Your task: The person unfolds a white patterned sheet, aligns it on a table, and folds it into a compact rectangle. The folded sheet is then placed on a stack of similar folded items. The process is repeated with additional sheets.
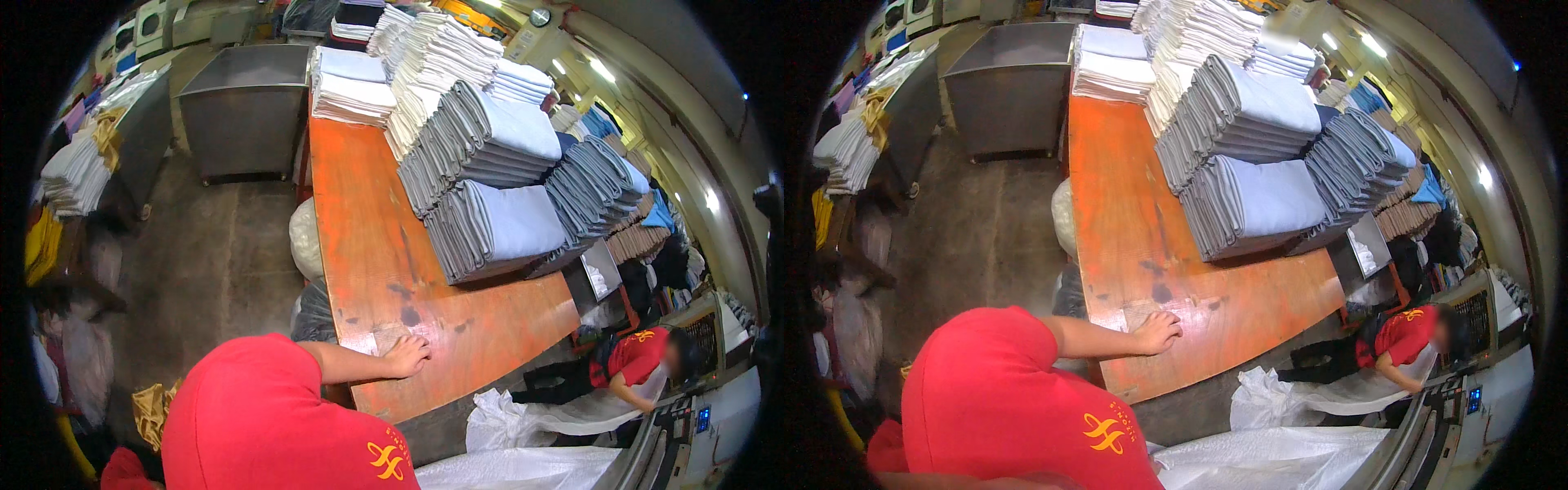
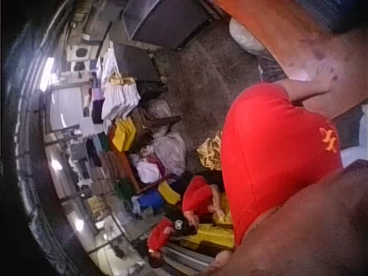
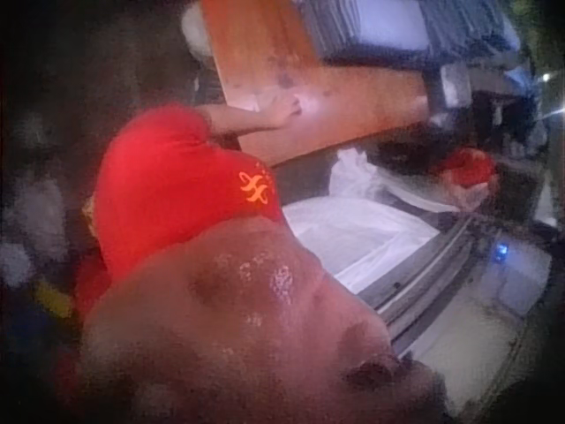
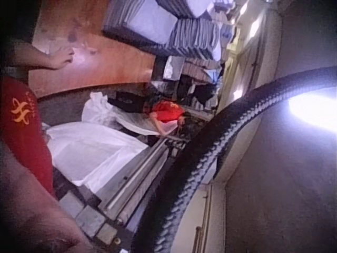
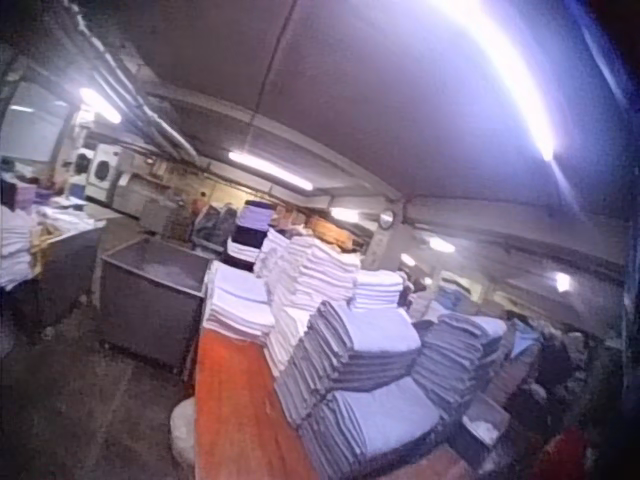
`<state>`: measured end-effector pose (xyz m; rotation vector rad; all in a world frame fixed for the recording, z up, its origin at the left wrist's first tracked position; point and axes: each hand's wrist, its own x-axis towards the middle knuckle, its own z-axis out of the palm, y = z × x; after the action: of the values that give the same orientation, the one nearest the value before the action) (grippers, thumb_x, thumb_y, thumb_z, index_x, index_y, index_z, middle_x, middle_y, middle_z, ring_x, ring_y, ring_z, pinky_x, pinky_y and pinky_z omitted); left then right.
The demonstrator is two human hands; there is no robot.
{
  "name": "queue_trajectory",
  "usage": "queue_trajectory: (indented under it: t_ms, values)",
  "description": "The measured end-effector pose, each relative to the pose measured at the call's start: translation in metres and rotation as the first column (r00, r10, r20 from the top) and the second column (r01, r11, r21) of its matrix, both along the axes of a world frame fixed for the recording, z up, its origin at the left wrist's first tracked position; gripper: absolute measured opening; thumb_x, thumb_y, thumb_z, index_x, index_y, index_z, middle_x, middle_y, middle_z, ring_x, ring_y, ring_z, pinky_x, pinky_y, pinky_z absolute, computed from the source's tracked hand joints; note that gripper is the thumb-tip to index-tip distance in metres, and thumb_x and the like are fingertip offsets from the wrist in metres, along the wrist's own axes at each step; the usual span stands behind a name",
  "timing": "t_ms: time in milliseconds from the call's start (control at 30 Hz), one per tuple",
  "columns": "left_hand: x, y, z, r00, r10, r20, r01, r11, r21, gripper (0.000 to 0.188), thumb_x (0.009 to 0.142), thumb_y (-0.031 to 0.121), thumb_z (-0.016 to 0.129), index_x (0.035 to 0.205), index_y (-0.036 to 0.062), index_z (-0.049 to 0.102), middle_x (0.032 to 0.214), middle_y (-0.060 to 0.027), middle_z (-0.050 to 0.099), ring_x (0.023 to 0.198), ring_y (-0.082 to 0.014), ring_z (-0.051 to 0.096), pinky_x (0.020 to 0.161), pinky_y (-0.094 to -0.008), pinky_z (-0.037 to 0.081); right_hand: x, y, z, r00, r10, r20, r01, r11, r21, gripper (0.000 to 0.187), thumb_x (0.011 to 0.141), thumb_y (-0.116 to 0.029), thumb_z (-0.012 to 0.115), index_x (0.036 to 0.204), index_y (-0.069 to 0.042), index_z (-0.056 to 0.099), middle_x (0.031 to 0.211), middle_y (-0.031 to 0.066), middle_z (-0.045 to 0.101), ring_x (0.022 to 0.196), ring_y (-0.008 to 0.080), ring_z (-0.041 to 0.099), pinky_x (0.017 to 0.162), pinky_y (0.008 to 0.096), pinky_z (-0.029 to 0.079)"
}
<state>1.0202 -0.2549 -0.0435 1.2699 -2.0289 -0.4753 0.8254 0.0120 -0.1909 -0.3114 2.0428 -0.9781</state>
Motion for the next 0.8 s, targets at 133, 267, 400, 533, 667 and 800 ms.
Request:
queue_trajectory:
  t_ms: [133,267,400,533,667,800]
  values:
    - [0.000,0.003,-0.003,0.999,-0.020,-0.025,0.019,0.999,-0.040,0.025,0.077,0.013,0.058,0.101,0.0111,0.058,0.116,-0.0130,0.051,0.115,-0.0310,0.044,0.094,-0.0461,0.034,0.007,0.009,0.001,1.000,-0.006,-0.012,0.006,1.000,-0.004,0.041,0.075,-0.008,0.066,0.112,0.002,0.052,0.104,0.0120,0.058,0.087,0.0271,0.058,0.070,0.0384,0.049]
    - [0.008,-0.001,-0.009,0.976,-0.107,0.188,0.114,0.993,-0.026,0.038,0.083,0.024,0.054,0.118,0.0082,0.054,0.132,-0.0195,0.044,0.126,-0.0353,0.037,0.105,-0.0497,0.028,0.015,0.016,0.001,1.000,-0.004,-0.028,0.004,1.000,-0.012,0.042,0.075,-0.008,0.066,0.113,0.003,0.052,0.105,0.0124,0.058,0.088,0.0276,0.058,0.071,0.0387,0.049]
    - [0.015,0.010,-0.016,0.887,-0.161,0.432,0.201,0.978,-0.047,0.053,0.092,0.036,0.045,0.135,0.0066,0.042,0.144,-0.0235,0.032,0.136,-0.0373,0.028,0.111,-0.0540,0.019,0.020,0.029,0.001,0.998,-0.002,-0.061,0.000,1.000,-0.031,0.043,0.075,-0.008,0.065,0.114,0.003,0.052,0.106,0.0127,0.058,0.089,0.0280,0.058,0.073,0.0390,0.049]
    - [0.019,0.034,-0.015,0.824,-0.249,0.509,0.280,0.960,0.017,0.061,0.095,0.046,0.036,0.141,0.0053,0.035,0.148,-0.0235,0.026,0.141,-0.0363,0.019,0.111,-0.0597,0.012,0.030,0.049,0.004,0.996,-0.022,-0.091,0.017,0.998,-0.056,0.043,0.075,-0.008,0.065,0.115,0.004,0.052,0.107,0.0130,0.059,0.090,0.0285,0.058,0.074,0.0393,0.049]
    - [0.021,0.056,-0.006,0.734,-0.381,0.562,0.344,0.922,0.176,0.068,0.095,0.051,0.032,0.145,0.0062,0.026,0.152,-0.0225,0.015,0.143,-0.0354,0.007,0.111,-0.0617,0.006,0.042,0.077,0.006,0.990,-0.061,-0.124,0.051,0.996,-0.078,0.044,0.076,-0.007,0.065,0.116,0.004,0.052,0.108,0.0133,0.059,0.092,0.0290,0.058,0.075,0.0397,0.049]
    - [0.025,0.071,0.004,0.674,-0.457,0.581,0.395,0.887,0.240,0.072,0.095,0.055,0.029,0.149,0.0083,0.017,0.155,-0.0207,0.004,0.144,-0.0352,-0.004,0.111,-0.0625,0.000,0.052,0.128,-0.013,0.976,-0.116,-0.185,0.103,0.991,-0.080,0.045,0.076,-0.007,0.065,0.117,0.004,0.051,0.109,0.0136,0.059,0.093,0.0295,0.058,0.076,0.0400,0.049]
